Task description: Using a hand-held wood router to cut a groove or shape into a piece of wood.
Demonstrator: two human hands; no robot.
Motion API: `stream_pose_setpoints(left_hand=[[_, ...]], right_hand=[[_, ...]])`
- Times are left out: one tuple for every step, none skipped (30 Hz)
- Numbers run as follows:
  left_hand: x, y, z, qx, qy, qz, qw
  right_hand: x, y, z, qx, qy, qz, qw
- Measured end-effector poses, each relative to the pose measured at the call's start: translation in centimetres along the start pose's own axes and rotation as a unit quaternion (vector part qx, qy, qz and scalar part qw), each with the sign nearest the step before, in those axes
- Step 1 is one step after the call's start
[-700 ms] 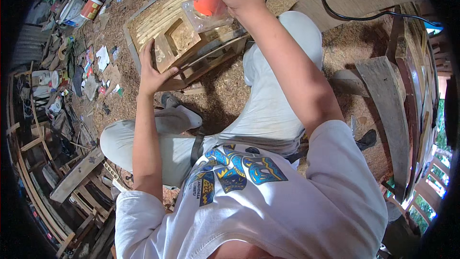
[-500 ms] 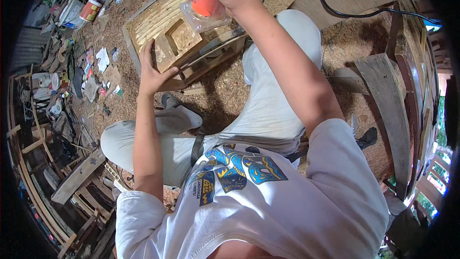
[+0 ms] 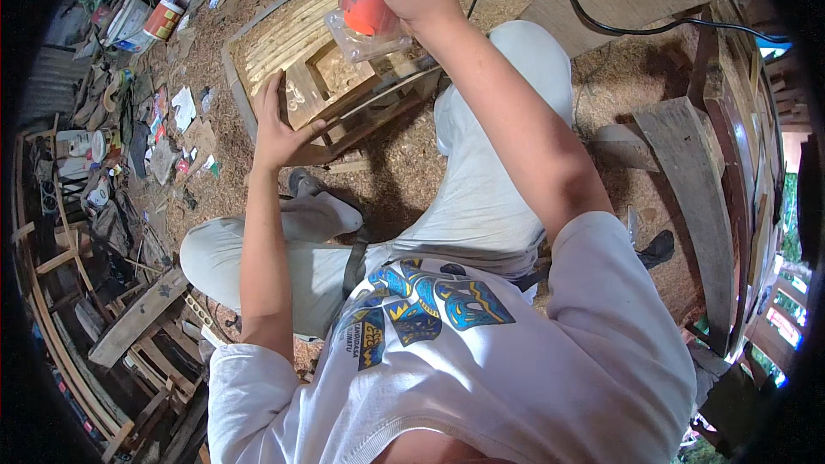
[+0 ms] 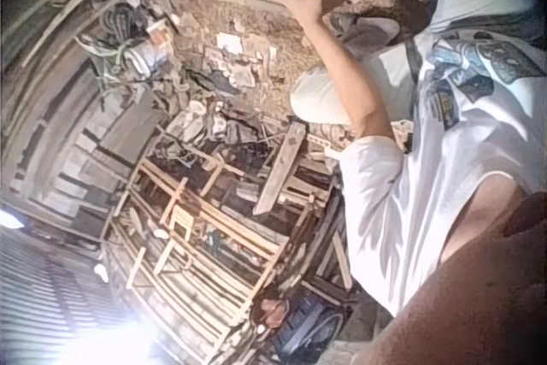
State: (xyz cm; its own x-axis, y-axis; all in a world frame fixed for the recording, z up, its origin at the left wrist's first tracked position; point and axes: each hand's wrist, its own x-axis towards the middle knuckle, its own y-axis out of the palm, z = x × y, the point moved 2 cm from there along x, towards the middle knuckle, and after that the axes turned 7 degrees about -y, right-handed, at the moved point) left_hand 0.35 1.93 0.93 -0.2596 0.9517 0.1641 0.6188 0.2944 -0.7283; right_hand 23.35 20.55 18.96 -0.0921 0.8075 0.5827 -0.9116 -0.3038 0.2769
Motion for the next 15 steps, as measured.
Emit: stream_pose_setpoints(left_hand=[[0.0, 0.0, 0.0, 0.008, -0.001, 0.0, 1.0], [0.0, 0.0, 0.0, 0.016, -0.002, 0.001, 1.0], [0.1, 0.0, 0.0, 0.016, -0.001, 0.0, 1.0], [0.1, 0.0, -0.1, 0.023, 0.002, -0.004, 1.0], [0.3, 0.0, -0.2, 0.03, 0.005, -0.007, 0.999], [0.3, 0.0, -0.2, 0.03, 0.005, -0.008, 1.0], [0.3, -0.1, -0.2, 0.03, 0.005, -0.007, 1.0], [0.4, -0.2, -0.2, 0.03, 0.005, -0.007, 1.0], [0.4, -0.2, -0.3, 0.029, 0.006, -0.009, 1.0], [0.3, -0.3, -0.4, 0.027, -0.001, -0.008, 1.0], [0.2, -0.3, -0.5, 0.024, -0.008, -0.007, 1.0], [0.3, -0.1, -1.2, 0.022, 0.0, -0.01, 1.0], [0.3, 0.0, -1.8, 0.026, -0.012, -0.01, 1.0], [0.3, 0.0, -2.3, 0.029, -0.024, -0.011, 0.999], [-0.2, -0.2, -2.2, 0.056, 0.005, -0.034, 0.998]], right_hand=[[-0.1, 0.2, 0.3, -0.001, 0.02, -0.014, 1.0], [0.0, 0.4, 0.3, -0.002, 0.04, -0.028, 0.999], [0.0, 0.2, 0.2, -0.002, 0.039, -0.028, 0.999], [0.2, 0.0, -0.1, -0.029, 0.019, 0.002, 0.999], [0.3, -0.1, -0.2, -0.055, -0.001, 0.032, 0.998], [0.4, -0.1, -0.3, -0.055, -0.001, 0.033, 0.998], [0.5, -0.1, -0.4, -0.053, -0.001, 0.042, 0.998], [0.6, 0.0, -0.4, -0.052, -0.001, 0.05, 0.997], [0.6, 0.1, -0.4, -0.052, -0.003, 0.051, 0.997], [0.6, 0.1, -0.3, -0.062, -0.024, 0.048, 0.997], [0.6, 0.2, -0.2, -0.071, -0.045, 0.044, 0.995], [0.3, -0.1, -0.5, -0.074, -0.054, 0.043, 0.995], [0.0, -0.3, -1.4, -0.069, -0.021, 0.005, 0.997], [0.0, -0.6, -2.4, -0.063, 0.011, -0.033, 0.997], [0.2, -0.5, -3.0, -0.096, -0.038, -0.017, 0.994]])
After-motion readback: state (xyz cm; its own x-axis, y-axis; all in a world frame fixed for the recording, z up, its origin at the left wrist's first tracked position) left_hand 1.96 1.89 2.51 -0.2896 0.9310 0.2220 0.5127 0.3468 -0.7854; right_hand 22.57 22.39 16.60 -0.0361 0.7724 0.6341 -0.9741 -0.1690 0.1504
